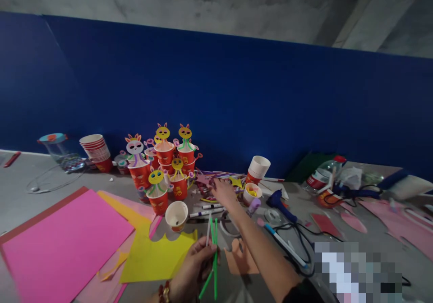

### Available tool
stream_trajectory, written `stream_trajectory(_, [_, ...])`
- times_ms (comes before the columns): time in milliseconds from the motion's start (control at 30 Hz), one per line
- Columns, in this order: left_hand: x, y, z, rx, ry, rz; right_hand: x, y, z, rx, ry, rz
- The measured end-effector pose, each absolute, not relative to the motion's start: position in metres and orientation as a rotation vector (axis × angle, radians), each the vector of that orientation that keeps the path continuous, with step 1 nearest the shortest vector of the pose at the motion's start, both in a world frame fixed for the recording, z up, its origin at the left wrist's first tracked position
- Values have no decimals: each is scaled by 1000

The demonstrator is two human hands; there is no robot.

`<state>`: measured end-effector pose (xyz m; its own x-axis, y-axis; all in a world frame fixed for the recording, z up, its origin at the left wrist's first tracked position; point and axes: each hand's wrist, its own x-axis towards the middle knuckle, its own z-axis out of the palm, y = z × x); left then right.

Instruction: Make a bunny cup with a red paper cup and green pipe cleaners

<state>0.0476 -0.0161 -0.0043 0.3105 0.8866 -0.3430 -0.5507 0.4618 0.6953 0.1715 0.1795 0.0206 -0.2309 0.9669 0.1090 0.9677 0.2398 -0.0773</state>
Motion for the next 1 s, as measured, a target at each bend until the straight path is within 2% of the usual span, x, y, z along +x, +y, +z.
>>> stream_trajectory(233, [47,-16,-1,452,784,1012,172,198,24,-1984,-2286,-11])
stream_trajectory(467, [47,-15,1,414,846,1007,183,176,32,-1858,-2398,39])
stream_trajectory(833, [48,-17,3,414,872,1006,192,154,35,-1913,-2531,106])
stream_trajectory(1000, [47,-18,6,396,889,1001,193,171,49,-1912,-2528,123])
